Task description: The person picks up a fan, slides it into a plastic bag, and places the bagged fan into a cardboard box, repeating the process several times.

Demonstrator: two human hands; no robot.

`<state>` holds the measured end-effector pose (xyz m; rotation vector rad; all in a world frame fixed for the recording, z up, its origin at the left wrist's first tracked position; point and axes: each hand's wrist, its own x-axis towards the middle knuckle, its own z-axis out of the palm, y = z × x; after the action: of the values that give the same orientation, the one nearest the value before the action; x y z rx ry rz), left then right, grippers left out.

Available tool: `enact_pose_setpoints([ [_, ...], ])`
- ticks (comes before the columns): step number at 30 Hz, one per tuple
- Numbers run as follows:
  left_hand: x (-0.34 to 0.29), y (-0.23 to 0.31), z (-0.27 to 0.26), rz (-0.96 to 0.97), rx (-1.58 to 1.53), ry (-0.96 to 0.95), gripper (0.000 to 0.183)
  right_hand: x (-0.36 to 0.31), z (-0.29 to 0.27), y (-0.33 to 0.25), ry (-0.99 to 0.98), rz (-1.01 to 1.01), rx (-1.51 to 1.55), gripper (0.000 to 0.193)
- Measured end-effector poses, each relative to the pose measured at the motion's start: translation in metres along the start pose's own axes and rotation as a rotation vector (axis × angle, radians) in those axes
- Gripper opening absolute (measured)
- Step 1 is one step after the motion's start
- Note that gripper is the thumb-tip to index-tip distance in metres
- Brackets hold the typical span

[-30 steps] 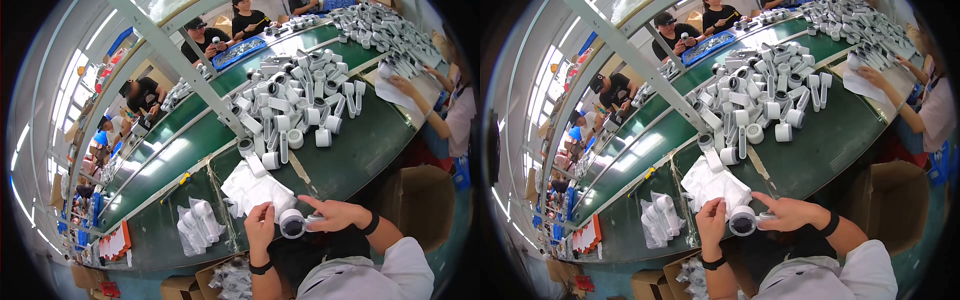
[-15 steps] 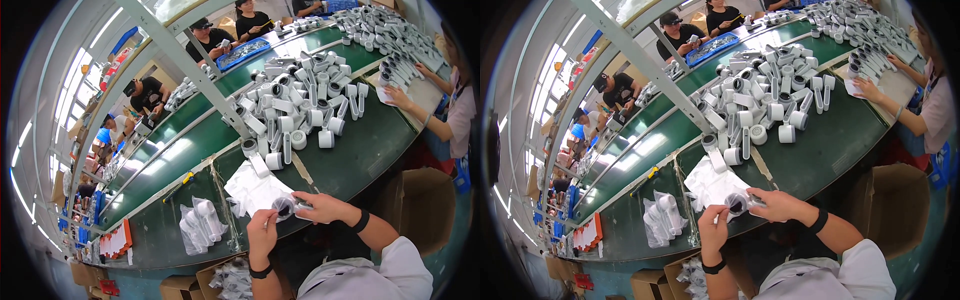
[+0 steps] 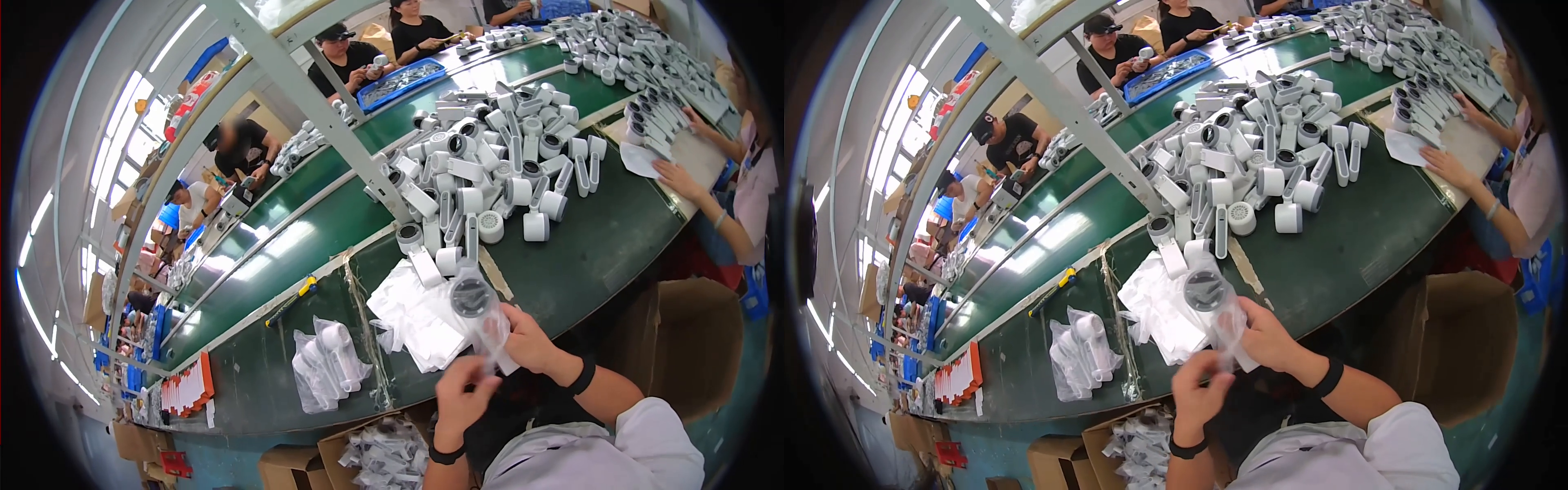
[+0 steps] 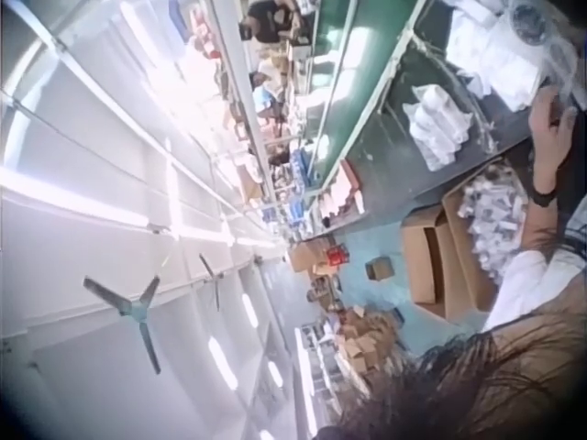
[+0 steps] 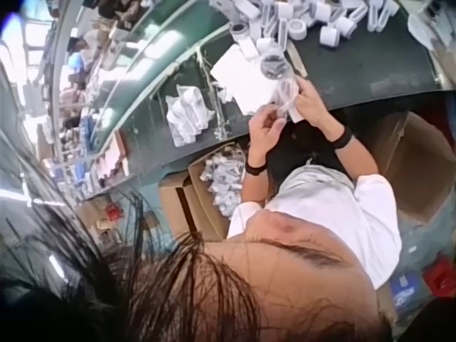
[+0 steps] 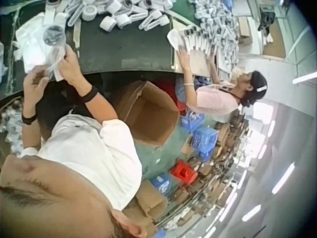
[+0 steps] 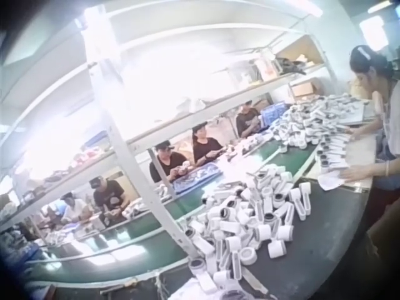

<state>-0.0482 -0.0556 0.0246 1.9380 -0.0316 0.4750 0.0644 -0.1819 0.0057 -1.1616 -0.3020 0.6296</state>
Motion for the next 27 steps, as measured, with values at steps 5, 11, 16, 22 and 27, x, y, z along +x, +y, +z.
enact_pose_setpoints([
  [5,-0.008,-0.036,0.011,-0.372,-0.835,0.188,0.057,-0.012,0.02,0.01,0.041,-0.107,-0.112,0.028],
  [11,-0.021,-0.04,0.016,-0.531,-1.064,0.08,0.053,-0.015,0.043,-0.004,0.227,-0.669,-0.881,0.03],
  [16,-0.025,-0.036,-0.011,-0.419,-1.313,0.157,0.044,-0.013,0.031,-0.004,0.241,-0.696,-0.737,0.028],
  [22,-0.051,-0.039,-0.064,-0.223,-0.903,0.465,0.04,-0.018,0.033,0.011,0.003,-0.751,-0.729,0.021],
  [27,-0.076,-0.015,-0.162,-0.333,-0.108,1.078,0.039,-0.016,0.01,0.015,-0.108,-0.392,-0.728,0.018],
])
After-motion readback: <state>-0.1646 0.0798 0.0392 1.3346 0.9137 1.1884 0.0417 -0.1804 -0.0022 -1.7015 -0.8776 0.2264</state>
